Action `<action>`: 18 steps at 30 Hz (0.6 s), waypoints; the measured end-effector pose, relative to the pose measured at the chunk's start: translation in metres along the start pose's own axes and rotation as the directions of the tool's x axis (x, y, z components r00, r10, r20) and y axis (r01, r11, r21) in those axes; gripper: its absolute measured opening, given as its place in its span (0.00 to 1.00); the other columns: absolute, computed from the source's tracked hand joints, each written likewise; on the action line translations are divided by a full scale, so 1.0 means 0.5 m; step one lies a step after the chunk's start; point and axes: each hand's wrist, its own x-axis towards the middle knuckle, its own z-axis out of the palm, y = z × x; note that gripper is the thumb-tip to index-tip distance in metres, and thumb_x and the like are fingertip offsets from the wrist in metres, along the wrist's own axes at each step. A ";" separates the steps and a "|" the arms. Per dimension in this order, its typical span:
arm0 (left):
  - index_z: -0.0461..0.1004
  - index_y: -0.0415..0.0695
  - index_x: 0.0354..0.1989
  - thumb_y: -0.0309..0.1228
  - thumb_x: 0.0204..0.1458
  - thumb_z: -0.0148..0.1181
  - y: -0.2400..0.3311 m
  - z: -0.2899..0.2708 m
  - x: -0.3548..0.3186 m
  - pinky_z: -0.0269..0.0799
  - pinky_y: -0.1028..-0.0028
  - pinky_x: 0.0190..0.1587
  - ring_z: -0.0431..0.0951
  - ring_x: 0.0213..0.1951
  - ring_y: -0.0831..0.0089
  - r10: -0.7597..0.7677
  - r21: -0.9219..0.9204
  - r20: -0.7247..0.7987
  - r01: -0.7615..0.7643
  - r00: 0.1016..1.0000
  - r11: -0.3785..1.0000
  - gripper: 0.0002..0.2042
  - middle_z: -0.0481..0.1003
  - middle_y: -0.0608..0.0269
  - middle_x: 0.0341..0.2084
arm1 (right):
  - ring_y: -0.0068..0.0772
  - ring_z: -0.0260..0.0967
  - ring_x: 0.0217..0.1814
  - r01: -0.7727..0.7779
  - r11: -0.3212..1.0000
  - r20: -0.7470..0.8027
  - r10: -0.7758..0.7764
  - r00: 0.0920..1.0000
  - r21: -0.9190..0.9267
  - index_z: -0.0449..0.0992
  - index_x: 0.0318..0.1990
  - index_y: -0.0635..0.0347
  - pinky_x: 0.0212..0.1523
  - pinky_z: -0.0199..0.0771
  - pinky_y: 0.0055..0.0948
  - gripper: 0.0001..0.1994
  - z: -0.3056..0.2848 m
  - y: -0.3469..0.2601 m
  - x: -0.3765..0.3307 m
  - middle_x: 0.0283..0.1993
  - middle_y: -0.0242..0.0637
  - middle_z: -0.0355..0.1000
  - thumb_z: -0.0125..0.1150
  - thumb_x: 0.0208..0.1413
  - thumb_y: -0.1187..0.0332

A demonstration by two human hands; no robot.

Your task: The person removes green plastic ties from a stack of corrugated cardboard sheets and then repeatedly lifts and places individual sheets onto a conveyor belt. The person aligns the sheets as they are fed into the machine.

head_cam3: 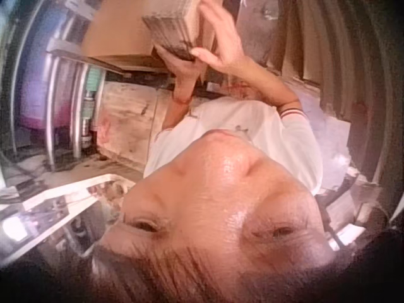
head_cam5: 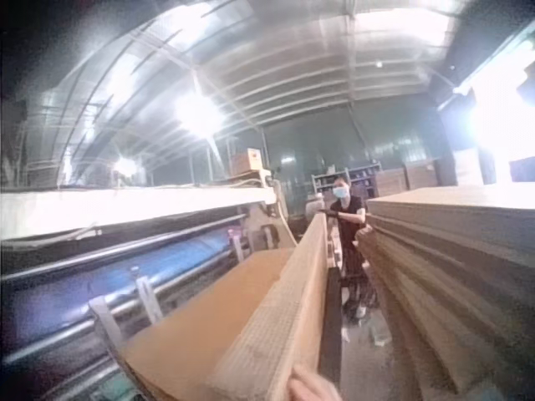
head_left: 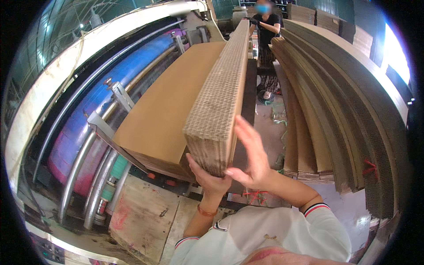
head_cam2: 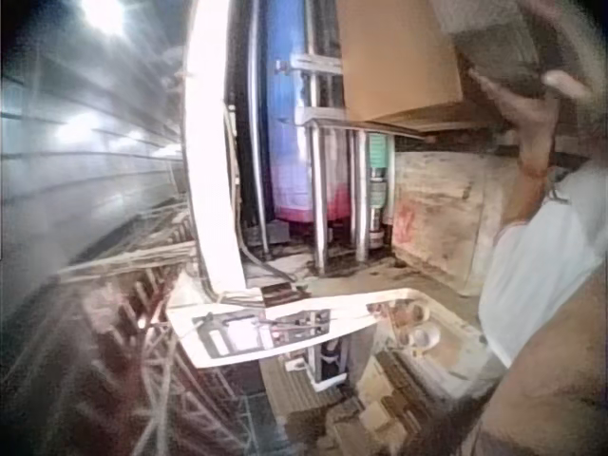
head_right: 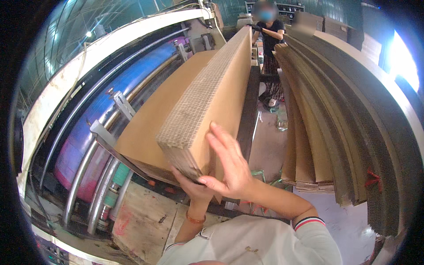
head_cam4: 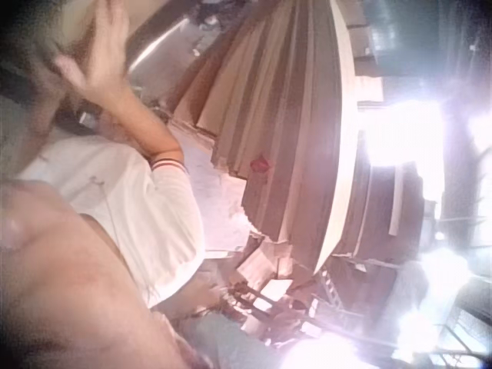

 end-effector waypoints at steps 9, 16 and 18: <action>0.41 0.29 0.67 0.46 0.36 0.74 0.031 -0.018 -0.069 0.53 0.51 0.62 0.60 0.61 0.45 -0.180 0.004 0.079 0.180 0.981 0.984 0.57 0.55 0.38 0.63 | 0.53 0.61 0.67 0.489 0.871 0.574 -0.427 0.699 0.052 0.68 0.61 0.60 0.67 0.52 0.52 0.50 -0.092 -0.008 0.214 0.63 0.48 0.65 0.69 0.33 0.33; 0.51 0.35 0.63 0.36 0.34 0.74 -0.133 0.024 -0.333 0.54 0.51 0.61 0.63 0.58 0.47 -0.468 0.067 0.194 0.465 0.862 0.883 0.47 0.62 0.43 0.56 | 0.49 0.65 0.61 0.479 0.872 0.802 -0.214 0.558 -0.101 0.68 0.61 0.59 0.58 0.63 0.48 0.47 -0.151 -0.049 0.281 0.57 0.43 0.68 0.74 0.32 0.43; 0.56 0.37 0.60 0.33 0.34 0.74 -0.128 0.022 -0.340 0.55 0.52 0.61 0.64 0.56 0.47 -0.482 -0.023 0.188 0.495 0.856 0.869 0.43 0.65 0.44 0.53 | 0.48 0.65 0.61 0.546 0.818 0.844 -0.156 0.513 -0.181 0.67 0.60 0.59 0.58 0.63 0.47 0.42 -0.166 -0.050 0.284 0.55 0.43 0.68 0.73 0.35 0.49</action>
